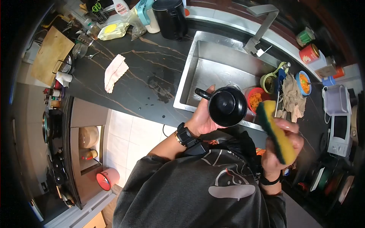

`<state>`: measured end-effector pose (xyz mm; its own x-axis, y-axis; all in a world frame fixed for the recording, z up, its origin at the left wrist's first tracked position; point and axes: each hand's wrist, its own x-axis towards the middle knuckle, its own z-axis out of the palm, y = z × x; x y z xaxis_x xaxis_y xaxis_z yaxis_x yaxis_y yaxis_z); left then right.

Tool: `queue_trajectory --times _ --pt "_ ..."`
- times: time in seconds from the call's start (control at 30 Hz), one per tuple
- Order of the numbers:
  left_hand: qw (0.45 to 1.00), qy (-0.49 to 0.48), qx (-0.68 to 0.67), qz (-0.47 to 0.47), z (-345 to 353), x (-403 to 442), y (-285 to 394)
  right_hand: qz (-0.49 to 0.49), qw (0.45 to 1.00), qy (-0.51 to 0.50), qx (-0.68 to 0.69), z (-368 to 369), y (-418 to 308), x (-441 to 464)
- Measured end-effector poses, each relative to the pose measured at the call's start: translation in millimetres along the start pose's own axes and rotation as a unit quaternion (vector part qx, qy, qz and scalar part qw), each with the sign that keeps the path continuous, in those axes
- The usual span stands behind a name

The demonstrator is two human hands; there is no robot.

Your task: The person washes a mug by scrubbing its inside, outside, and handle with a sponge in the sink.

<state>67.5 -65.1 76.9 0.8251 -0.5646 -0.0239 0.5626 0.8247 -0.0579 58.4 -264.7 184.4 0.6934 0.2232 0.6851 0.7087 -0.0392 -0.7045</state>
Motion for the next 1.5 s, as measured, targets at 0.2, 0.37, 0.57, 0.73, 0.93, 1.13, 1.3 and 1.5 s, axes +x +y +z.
queue_trajectory --times 0.2,0.37,0.57,0.73,0.93,1.13,1.3,1.5 --pt "0.937 0.156 0.268 0.160 8.3 8.0 -6.3 -0.064 0.914 -0.296 -0.269 20.5 6.1 11.6" --pt "0.764 0.214 0.555 0.251 34.9 0.5 -3.3 0.141 0.794 -0.536 -0.251 11.3 20.8 -3.9" --pt "0.703 0.125 0.632 0.302 42.5 4.6 1.9 0.409 0.821 -0.196 0.348 26.1 18.9 -6.1" --pt "0.776 0.065 0.519 0.352 25.9 12.1 1.0 0.465 0.616 -0.029 0.636 36.1 23.8 2.9" --pt "0.764 0.171 0.572 0.247 40.0 11.3 11.9 0.402 0.836 -0.243 0.283 35.6 30.1 -6.6" --pt "0.750 0.257 0.554 0.253 3.0 22.1 11.5 0.038 0.789 -0.540 -0.292 34.4 95.1 -22.1" --pt "0.746 0.279 0.585 0.154 18.5 11.4 15.9 0.058 0.860 -0.459 -0.214 35.1 71.4 4.6" --pt "0.694 0.061 0.663 0.273 39.6 2.6 23.4 0.378 0.865 -0.252 0.212 36.2 49.8 19.2"
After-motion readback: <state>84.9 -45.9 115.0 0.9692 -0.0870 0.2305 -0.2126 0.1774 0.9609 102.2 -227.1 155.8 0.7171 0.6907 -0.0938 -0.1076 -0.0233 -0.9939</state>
